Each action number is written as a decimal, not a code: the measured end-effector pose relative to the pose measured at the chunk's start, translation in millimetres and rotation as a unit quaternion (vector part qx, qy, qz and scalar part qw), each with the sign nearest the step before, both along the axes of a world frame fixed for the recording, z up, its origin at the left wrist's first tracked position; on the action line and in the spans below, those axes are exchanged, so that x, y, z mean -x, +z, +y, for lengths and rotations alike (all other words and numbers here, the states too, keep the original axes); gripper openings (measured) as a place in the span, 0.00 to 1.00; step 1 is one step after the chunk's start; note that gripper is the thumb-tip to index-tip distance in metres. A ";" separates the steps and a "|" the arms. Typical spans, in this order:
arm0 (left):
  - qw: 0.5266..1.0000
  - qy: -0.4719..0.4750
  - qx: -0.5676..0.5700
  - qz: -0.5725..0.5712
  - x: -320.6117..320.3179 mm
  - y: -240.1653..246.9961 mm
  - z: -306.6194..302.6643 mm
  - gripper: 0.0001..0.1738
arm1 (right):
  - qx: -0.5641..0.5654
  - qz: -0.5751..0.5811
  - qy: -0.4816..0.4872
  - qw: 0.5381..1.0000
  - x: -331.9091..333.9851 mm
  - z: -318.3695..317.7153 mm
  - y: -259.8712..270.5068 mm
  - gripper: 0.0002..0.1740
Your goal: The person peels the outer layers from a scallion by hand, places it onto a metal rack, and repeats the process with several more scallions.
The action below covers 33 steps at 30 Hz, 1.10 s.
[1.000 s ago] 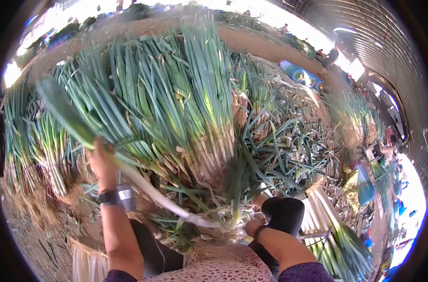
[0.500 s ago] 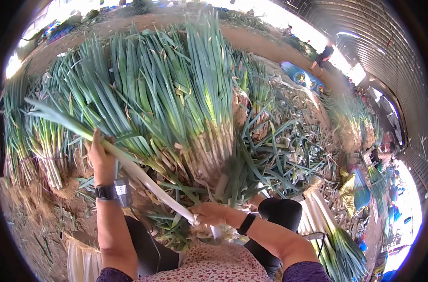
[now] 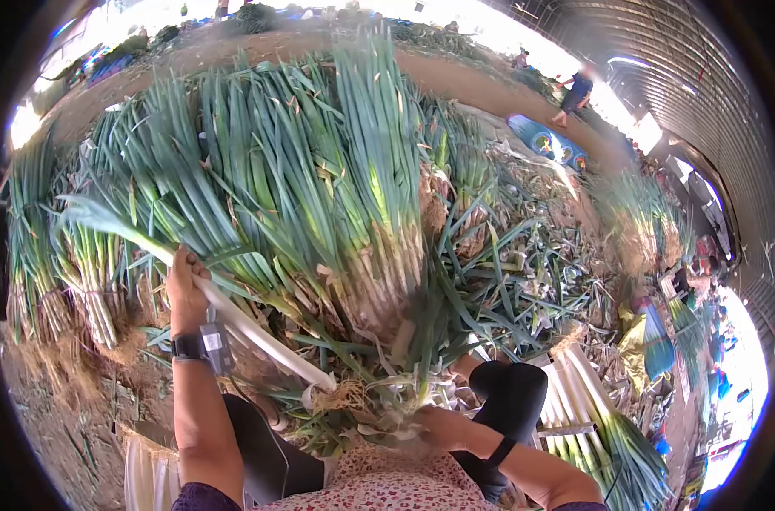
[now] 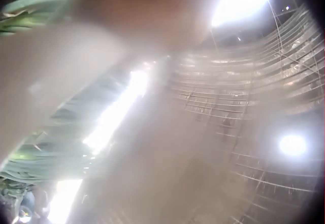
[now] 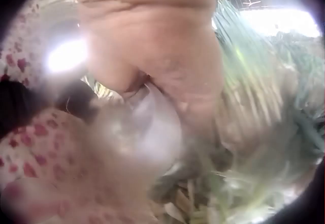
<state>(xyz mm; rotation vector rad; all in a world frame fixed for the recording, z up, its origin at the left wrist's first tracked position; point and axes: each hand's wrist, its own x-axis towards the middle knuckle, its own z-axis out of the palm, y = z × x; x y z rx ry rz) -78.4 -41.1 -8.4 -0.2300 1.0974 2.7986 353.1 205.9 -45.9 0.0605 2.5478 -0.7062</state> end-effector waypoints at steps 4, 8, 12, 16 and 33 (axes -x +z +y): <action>0.996 0.004 -0.085 -0.013 -8.8 -1.5 13.4 0.08 | 0.115 0.135 -0.112 0.978 66.5 -12.0 40.3 0.27; 0.984 -0.035 -0.175 -0.014 -10.9 -0.1 12.1 0.07 | 0.506 0.055 -0.210 0.835 119.8 -27.5 20.8 0.26; 0.974 -0.058 -0.220 -0.002 -7.2 1.0 9.9 0.09 | 0.662 -0.024 -0.251 0.706 134.2 -49.8 -14.2 0.23; 0.964 -0.066 -0.255 0.020 -2.2 -4.5 2.8 0.10 | 0.519 0.068 -0.135 0.842 121.5 -45.2 -3.3 0.23; 0.952 -0.055 -0.296 0.062 -6.2 -5.7 18.6 0.09 | 0.802 0.070 -0.189 0.562 144.2 -62.7 19.8 0.20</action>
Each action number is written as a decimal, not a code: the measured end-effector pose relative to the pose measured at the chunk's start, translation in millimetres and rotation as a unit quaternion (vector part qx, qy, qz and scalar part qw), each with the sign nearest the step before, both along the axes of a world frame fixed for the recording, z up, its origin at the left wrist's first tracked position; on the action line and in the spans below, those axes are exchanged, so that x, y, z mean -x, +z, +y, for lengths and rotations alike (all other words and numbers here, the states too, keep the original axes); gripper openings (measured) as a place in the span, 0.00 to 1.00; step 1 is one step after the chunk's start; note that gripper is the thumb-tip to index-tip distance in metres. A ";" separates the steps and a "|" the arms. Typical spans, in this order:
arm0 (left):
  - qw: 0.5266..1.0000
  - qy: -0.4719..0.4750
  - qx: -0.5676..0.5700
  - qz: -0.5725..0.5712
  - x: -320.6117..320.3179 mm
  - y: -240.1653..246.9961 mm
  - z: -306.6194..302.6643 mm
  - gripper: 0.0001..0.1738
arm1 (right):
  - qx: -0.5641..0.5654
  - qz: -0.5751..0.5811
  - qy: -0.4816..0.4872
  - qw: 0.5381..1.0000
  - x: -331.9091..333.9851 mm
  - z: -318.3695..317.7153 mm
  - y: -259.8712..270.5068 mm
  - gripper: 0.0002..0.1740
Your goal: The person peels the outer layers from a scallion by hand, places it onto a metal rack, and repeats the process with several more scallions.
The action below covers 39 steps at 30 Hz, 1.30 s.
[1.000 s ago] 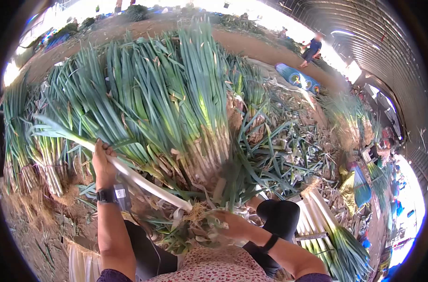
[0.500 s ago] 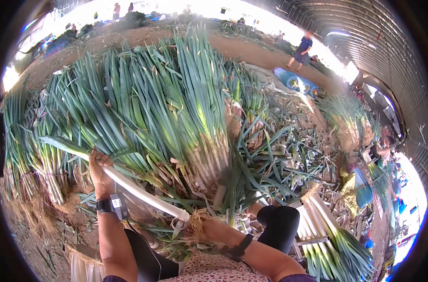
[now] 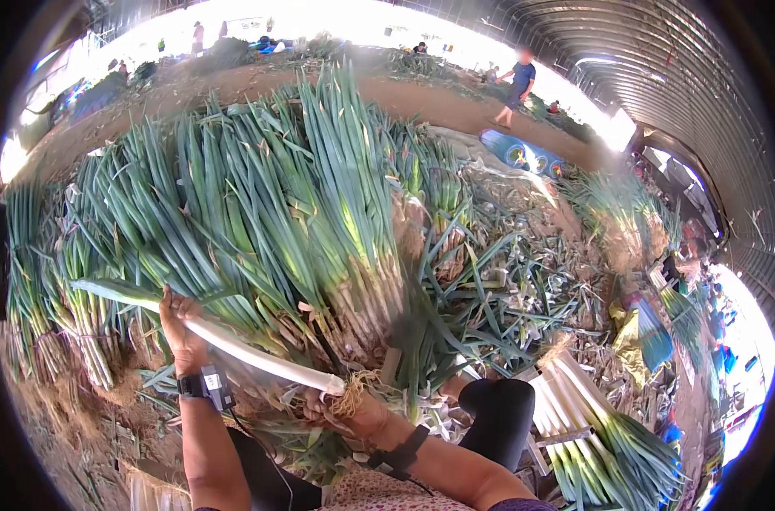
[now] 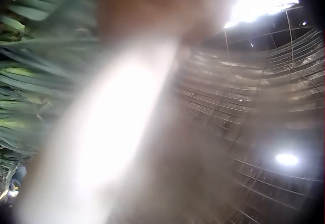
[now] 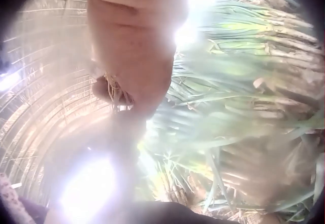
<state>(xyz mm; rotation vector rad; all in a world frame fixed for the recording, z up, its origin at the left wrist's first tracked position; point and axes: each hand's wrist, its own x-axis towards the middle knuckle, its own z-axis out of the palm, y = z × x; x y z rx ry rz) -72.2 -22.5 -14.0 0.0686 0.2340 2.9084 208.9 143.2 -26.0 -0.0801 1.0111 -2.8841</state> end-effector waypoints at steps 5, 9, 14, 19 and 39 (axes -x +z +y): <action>0.998 0.026 0.045 -0.019 7.5 -2.2 -11.0 0.10 | 0.112 -0.132 0.063 0.983 -49.6 32.7 -2.0 0.07; 0.984 0.059 0.149 -0.075 8.0 -5.2 -17.3 0.06 | -0.371 -0.274 0.065 0.885 -116.7 102.6 -19.0 0.21; 0.947 0.084 0.306 -0.056 -31.1 18.7 21.7 0.06 | -0.699 -0.171 -0.090 0.689 -72.9 89.5 8.7 0.33; 0.942 0.003 0.334 0.020 -72.2 22.9 54.2 0.13 | -0.698 -0.117 0.029 0.706 -36.5 26.0 9.2 0.34; 0.457 0.109 0.654 0.593 -224.0 -2.6 191.0 0.19 | -0.950 0.224 -0.157 0.153 -47.0 108.5 143.0 0.19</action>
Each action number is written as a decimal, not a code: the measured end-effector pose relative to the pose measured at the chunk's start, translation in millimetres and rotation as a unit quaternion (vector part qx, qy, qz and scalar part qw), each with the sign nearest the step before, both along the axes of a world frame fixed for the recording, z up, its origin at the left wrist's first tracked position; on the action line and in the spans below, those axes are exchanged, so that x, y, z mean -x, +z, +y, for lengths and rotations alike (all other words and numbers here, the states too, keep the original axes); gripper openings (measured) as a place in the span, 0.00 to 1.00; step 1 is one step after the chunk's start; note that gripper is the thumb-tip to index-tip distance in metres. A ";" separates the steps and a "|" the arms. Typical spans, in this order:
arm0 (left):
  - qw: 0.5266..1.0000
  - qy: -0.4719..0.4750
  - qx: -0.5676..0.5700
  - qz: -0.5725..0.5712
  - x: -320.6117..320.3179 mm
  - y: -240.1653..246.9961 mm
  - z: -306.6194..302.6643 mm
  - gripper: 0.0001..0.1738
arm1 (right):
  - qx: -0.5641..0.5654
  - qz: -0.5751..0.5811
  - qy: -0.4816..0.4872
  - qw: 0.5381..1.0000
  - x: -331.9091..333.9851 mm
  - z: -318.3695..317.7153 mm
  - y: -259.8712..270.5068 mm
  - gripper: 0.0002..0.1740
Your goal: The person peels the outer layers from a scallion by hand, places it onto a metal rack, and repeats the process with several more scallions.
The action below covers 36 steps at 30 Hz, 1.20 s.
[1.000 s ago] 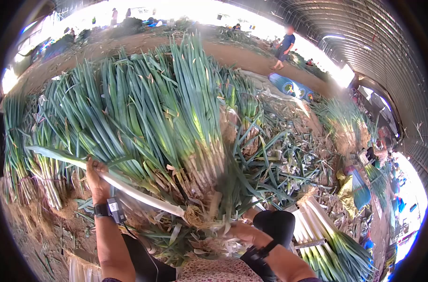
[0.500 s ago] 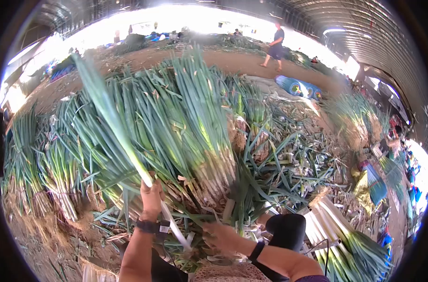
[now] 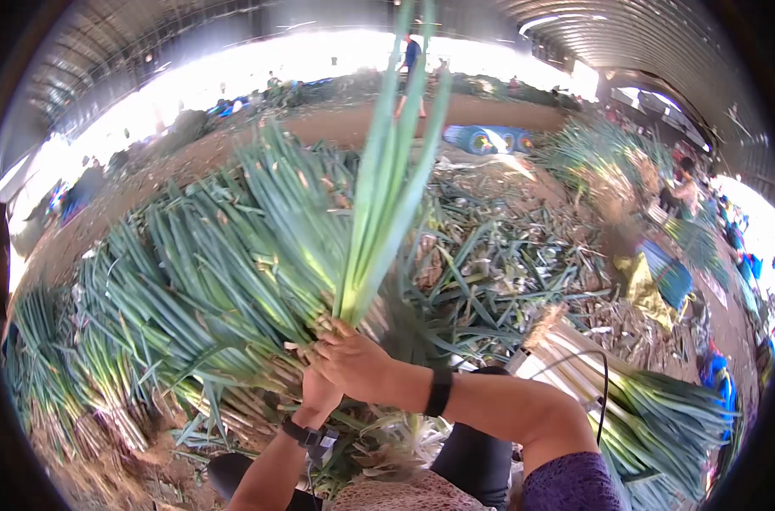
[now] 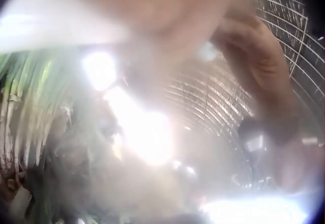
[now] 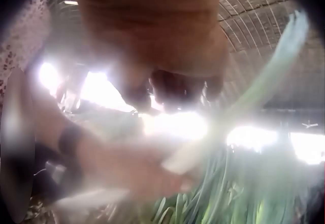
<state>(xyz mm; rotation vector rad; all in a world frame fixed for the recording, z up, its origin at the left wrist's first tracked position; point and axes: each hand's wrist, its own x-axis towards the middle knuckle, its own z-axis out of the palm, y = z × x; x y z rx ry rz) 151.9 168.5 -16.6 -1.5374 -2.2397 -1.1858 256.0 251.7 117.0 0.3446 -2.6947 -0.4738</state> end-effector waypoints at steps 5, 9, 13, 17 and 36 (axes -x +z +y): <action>0.997 -0.069 0.015 -0.014 -55.1 49.3 24.3 0.16 | -0.080 -0.144 -0.161 0.973 -47.9 52.6 14.8 0.08; 0.989 -0.112 0.087 0.047 -58.5 53.4 29.9 0.13 | 0.044 -0.128 -0.204 0.969 -136.2 124.2 19.8 0.04; 0.991 -0.099 0.067 0.064 -18.2 19.0 36.1 0.11 | 0.066 -0.111 -0.327 0.936 -264.5 187.4 50.5 0.12; 0.992 0.004 0.123 0.024 -14.4 12.1 58.5 0.22 | 0.087 -0.098 -0.449 0.884 -384.1 209.8 65.8 0.16; 0.926 0.028 0.172 -0.336 73.5 -98.3 -53.0 0.10 | 0.306 -0.245 -0.683 0.617 -585.3 206.6 -160.5 0.25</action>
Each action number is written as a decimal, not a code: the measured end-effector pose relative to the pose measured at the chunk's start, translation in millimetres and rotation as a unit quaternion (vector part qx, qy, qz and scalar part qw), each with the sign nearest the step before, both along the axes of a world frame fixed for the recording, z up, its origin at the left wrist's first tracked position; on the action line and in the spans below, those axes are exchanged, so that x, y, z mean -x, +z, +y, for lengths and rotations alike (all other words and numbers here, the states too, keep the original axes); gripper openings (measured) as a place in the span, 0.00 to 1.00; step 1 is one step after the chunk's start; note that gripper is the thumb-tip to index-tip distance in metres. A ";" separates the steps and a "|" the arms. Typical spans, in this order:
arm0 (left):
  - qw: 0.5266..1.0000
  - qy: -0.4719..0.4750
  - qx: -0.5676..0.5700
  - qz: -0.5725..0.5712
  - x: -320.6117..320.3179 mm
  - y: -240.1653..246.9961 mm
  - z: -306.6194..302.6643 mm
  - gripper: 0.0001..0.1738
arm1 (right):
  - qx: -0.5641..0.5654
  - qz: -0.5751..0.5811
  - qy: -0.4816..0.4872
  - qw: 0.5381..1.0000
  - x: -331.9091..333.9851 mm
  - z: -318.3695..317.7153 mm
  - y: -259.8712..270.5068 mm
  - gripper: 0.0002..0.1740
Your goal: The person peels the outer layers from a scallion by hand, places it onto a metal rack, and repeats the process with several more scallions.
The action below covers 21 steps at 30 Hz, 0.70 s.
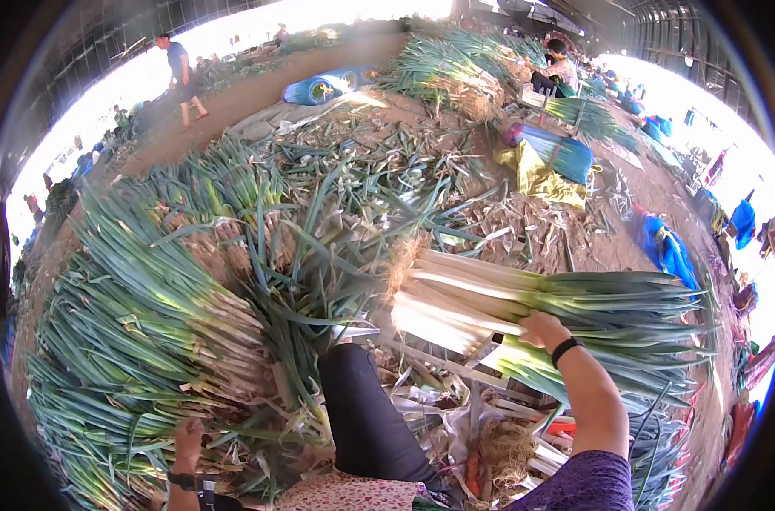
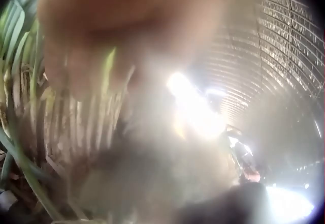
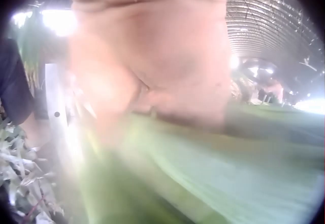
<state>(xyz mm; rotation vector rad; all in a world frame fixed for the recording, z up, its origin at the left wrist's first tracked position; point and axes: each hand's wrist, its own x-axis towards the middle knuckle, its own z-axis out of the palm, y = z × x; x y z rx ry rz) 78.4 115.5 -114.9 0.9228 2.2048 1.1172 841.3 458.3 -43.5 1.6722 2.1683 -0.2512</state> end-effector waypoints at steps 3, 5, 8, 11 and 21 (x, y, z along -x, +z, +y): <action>0.998 0.008 -0.018 -0.054 -11.9 74.1 -3.9 0.07 | -0.030 0.020 -0.048 0.998 15.3 -3.8 -29.0 0.24; 0.998 -0.022 -0.020 -0.051 13.9 99.5 -22.1 0.07 | -0.111 0.063 -0.061 0.990 23.8 -24.3 -26.0 0.25; 0.997 0.056 -0.002 -0.047 8.8 155.2 -36.8 0.09 | -0.095 0.066 -0.062 0.991 28.9 -32.9 -31.1 0.28; 0.997 0.052 -0.011 -0.054 19.5 164.7 -52.8 0.09 | -0.128 0.046 -0.046 0.990 35.6 -37.1 -33.5 0.29; 0.869 0.240 -0.258 -0.348 12.1 128.1 -62.0 0.06 | -0.074 0.189 -0.163 0.965 3.6 8.7 -65.8 0.28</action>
